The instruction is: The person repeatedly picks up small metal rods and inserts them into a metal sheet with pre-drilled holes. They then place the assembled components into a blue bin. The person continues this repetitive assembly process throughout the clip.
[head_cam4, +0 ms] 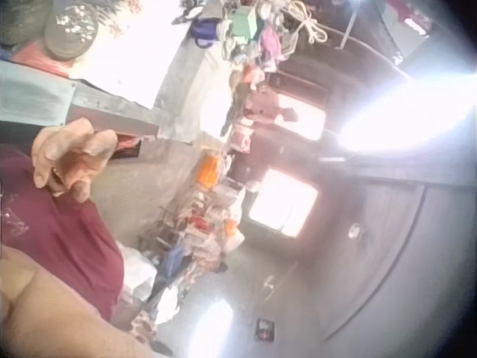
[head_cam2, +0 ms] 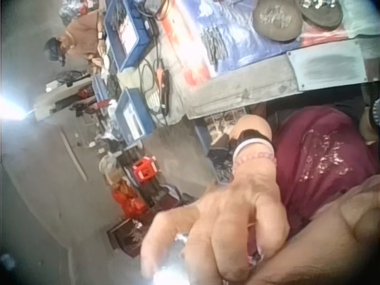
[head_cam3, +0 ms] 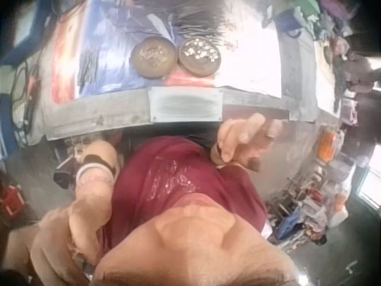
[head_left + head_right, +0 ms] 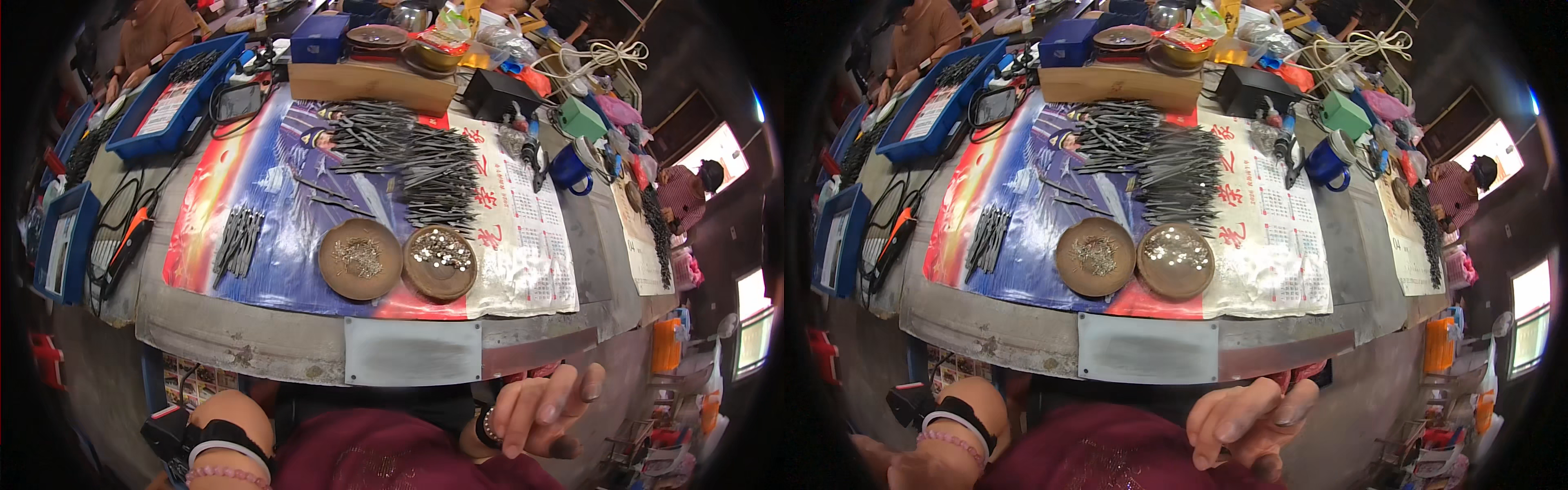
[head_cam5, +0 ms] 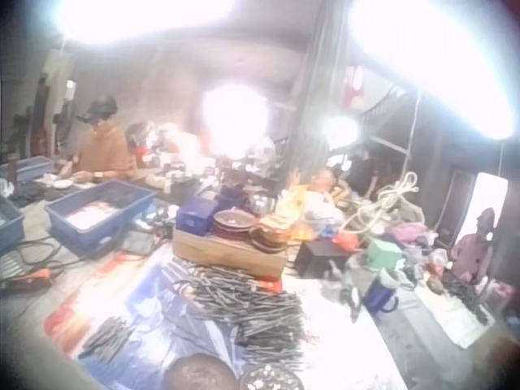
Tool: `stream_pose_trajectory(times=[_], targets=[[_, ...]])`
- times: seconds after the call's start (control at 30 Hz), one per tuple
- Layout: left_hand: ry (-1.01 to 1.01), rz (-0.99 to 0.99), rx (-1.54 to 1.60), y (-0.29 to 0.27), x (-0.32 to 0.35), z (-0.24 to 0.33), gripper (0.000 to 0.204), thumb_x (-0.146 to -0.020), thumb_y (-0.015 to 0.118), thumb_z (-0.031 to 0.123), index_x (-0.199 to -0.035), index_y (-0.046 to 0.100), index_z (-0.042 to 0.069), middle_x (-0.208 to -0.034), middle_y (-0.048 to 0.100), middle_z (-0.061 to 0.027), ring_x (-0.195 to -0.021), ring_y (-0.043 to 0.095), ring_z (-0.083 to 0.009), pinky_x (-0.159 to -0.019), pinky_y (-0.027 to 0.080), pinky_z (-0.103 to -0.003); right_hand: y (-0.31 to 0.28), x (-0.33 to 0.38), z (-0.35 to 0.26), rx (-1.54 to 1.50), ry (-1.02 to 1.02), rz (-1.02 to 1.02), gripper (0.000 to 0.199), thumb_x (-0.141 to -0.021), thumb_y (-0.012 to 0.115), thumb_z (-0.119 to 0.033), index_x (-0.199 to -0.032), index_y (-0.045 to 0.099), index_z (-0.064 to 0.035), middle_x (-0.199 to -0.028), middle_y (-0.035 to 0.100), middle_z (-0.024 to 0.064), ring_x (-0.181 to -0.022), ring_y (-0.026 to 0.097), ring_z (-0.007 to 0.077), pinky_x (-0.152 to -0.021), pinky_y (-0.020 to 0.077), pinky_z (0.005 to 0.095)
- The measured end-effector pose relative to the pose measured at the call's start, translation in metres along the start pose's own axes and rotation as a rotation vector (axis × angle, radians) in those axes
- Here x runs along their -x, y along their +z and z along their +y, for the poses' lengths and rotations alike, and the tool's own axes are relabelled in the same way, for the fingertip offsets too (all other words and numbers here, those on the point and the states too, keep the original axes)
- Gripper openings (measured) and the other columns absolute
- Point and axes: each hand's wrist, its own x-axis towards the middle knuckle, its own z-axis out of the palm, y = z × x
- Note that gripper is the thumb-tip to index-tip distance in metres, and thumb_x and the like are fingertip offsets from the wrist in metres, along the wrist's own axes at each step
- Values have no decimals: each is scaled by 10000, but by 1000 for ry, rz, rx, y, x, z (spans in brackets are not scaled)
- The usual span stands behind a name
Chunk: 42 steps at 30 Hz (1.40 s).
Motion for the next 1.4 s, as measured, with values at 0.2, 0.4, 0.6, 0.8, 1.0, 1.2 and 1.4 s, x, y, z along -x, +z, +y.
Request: stream_pose_trajectory(times=[0.2,0.4,0.6,0.8,1.0,1.2,1.4], targets=[[-19,-23,26,6,-4,-3,145,-868,553,140,-980,589,55,-900,595,-98,-864,554,-236,-783,434,-371,0,2,6,-28,48,17,388,-964,590,-216,-1211,346,-42,-1079,546,283,-642,634,264,-616,507,383],[-49,-59,52,19,-4,-10,165,-851,558,122,-991,601,44,-917,614,-109,-872,572,-245,-790,442,-368,-5,11,10,-95,157,58,402,-939,627,-177,-1210,390,1,-1109,538,319,-723,607,273,-742,496,421],[-115,-112,59,29,-5,-22,188,-835,564,103,-1002,613,34,-934,634,-120,-881,589,-254,-796,451,-365,-26,9,18,-155,246,-32,436,-882,659,-41,-1248,433,27,-1136,522,334,-820,627,284,-835,508,427],[-332,-292,-155,27,7,-25,212,-818,569,84,-1013,625,23,-952,653,-131,-889,607,-262,-803,459,-362,-37,5,12,-15,393,-16,306,-883,681,-72,-1119,530,52,-1086,574,304,-811,670,327,-764,528,454],[-538,-354,-129,49,46,-111,296,-759,578,-34,-1032,673,30,-1034,669,-154,-974,613,-310,-881,471,-400,-48,7,12,143,692,19,164,-817,637,71,-979,618,57,-1002,653,192,-871,667,234,-764,545,301],[-599,-664,-325,85,111,-228,219,-787,665,71,-1005,669,56,-990,603,-130,-978,543,-330,-855,437,-419,-43,13,12,362,775,-118,168,-842,650,27,-1004,613,48,-946,666,155,-845,663,241,-736,527,308],[-648,-731,-410,92,134,-249,122,-771,704,128,-850,636,64,-875,611,-112,-872,550,-345,-754,439,-434,-36,17,8,502,827,-118,124,-866,642,-14,-978,623,33,-925,665,124,-813,653,228,-725,512,297]])
